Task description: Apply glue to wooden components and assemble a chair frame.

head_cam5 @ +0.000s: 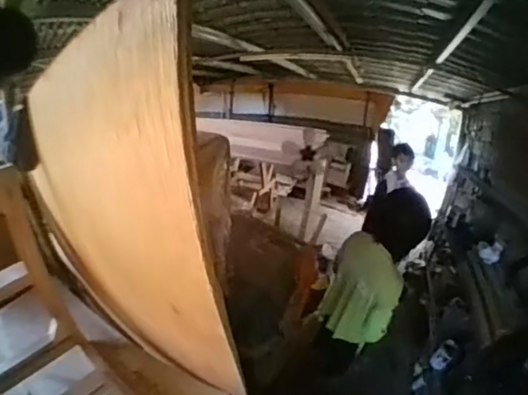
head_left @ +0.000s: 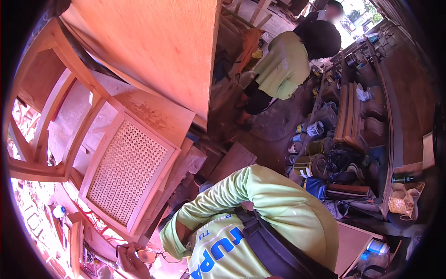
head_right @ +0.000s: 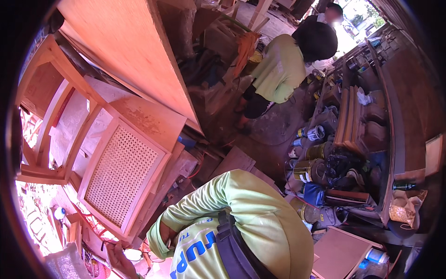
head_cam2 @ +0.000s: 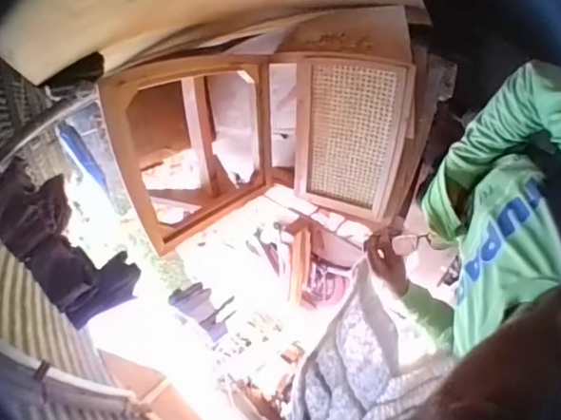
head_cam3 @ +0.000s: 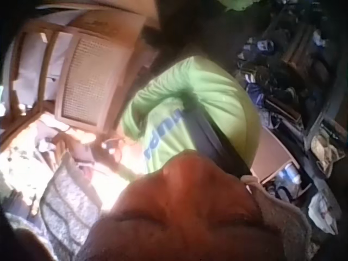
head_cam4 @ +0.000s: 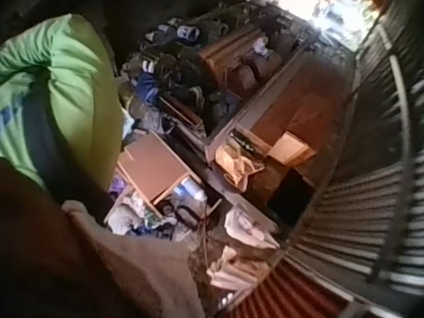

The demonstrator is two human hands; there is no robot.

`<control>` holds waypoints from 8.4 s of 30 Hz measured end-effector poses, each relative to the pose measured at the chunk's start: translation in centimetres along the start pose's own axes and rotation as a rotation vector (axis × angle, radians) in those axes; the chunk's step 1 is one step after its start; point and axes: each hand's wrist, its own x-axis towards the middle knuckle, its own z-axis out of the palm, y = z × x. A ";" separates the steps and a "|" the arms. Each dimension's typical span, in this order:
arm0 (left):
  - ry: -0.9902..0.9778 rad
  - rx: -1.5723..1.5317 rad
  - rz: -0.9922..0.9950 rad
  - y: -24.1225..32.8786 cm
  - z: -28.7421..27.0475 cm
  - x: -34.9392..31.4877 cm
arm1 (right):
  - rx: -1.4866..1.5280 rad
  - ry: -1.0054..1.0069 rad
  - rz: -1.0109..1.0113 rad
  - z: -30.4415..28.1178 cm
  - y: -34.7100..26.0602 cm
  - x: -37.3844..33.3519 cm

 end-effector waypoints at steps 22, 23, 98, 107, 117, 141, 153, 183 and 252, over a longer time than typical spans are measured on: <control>0.036 -0.054 -0.645 -30.2 -10.8 1.2 | 0.713 0.485 0.788 -2.8 -7.3 -2.0; 0.069 -0.038 -0.670 -30.1 -12.2 -0.5 | 0.305 0.348 0.874 -2.7 -8.8 -1.3; 0.404 -0.071 -0.110 27.0 -7.0 1.1 | -0.636 0.116 -0.245 9.0 -36.2 12.6; 0.908 -0.203 0.449 13.1 -0.7 6.6 | -0.806 0.197 -0.384 7.9 -34.2 15.7; 0.189 0.371 0.103 -5.9 12.8 9.4 | -1.520 0.914 0.237 -17.2 -25.3 1.4; 0.215 0.425 0.074 -7.1 14.5 9.7 | -1.006 1.212 0.802 -18.4 -21.7 -9.3; 0.694 0.399 -0.209 -10.3 9.4 6.7 | -1.608 1.247 0.412 -27.5 -23.5 -5.0; 0.357 -0.692 -0.474 -25.1 2.5 5.5 | -2.120 0.983 0.125 -14.5 -8.9 5.2; 0.566 0.383 -0.335 -15.3 3.5 7.8 | -2.216 0.373 0.065 -23.8 -2.6 20.3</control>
